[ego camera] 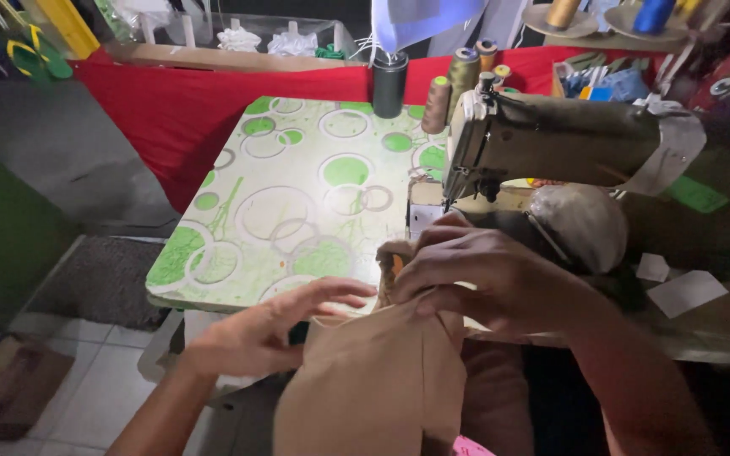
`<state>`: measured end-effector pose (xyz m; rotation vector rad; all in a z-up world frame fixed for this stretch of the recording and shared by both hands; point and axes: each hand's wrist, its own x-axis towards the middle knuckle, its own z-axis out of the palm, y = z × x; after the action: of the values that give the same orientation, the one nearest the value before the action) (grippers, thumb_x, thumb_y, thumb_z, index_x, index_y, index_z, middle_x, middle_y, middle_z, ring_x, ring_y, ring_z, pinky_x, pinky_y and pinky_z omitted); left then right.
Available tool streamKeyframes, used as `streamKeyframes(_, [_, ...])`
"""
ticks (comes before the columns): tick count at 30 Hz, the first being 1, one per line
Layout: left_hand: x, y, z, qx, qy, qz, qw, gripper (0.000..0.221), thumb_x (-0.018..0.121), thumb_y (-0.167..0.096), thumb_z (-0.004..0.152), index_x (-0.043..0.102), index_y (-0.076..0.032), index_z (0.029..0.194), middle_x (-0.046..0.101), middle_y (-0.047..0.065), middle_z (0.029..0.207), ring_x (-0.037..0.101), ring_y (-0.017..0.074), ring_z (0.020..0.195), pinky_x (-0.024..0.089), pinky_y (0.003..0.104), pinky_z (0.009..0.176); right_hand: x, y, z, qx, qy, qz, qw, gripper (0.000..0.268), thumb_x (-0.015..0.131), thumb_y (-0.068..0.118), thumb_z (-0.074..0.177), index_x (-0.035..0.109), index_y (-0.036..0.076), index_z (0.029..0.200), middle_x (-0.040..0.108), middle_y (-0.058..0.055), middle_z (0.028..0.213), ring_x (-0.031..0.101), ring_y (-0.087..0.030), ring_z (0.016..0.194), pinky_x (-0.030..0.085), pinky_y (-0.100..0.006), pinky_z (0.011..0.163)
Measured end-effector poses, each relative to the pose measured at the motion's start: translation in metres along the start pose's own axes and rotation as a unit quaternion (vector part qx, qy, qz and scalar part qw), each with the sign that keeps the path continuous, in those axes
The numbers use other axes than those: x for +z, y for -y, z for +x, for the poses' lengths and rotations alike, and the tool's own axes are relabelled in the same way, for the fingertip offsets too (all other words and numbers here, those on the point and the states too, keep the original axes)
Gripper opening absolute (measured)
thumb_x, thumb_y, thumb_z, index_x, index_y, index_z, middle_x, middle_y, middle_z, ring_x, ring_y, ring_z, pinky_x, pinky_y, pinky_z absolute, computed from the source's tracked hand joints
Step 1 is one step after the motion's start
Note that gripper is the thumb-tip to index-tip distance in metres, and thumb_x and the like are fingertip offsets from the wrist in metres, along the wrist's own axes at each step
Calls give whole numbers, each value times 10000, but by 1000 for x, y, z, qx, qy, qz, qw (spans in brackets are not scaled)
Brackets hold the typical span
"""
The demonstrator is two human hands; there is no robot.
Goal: The person finishes sewing a pair of shorts, then performs a final inspection by checking seams, measuring the waistband with a tape measure, and folding the garment.
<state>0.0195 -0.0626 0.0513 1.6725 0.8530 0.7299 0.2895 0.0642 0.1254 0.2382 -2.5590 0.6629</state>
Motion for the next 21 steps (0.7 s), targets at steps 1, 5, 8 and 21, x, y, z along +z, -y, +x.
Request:
streamKeyframes(1, [5, -3, 5, 2, 2, 2, 1000, 678, 569, 37, 922, 376, -156, 1542, 468, 59, 1526, 543, 205, 1392, 490, 320, 998, 0, 0, 3, 1, -1, -3, 1000, 174, 557, 158, 1022, 701, 66, 1053, 740, -20, 944, 593, -254, 779, 438, -391, 853])
streamKeyframes(5, [20, -3, 18, 118, 48, 209, 970, 465, 571, 5, 873, 518, -66, 1330, 403, 251, 1556, 385, 393, 1486, 343, 451, 1174, 5, -3, 1, -10, 51, 41, 998, 272, 449, 225, 1057, 679, 80, 1040, 682, -73, 937, 618, -265, 879, 399, -409, 891])
streamKeyframes(8, [31, -1, 20, 156, 48, 232, 959, 408, 600, -14, 901, 502, -5, 1296, 467, 264, 1480, 446, 412, 1411, 367, 466, 1160, 3, -1, -4, -16, 56, 32, 998, 233, 453, 108, 1050, 685, 101, 1027, 652, -54, 902, 604, -255, 850, 404, -399, 890])
streamKeyframes(21, [42, 32, 39, 164, -23, 552, 817, 127, 648, -200, 900, 589, -150, 798, 583, 36, 749, 518, 253, 833, 411, 405, 840, -2, -2, -29, 23, 84, 1, 996, 351, 369, 295, 1074, 667, 117, 1019, 629, 0, 877, 636, -180, 818, 407, -356, 970])
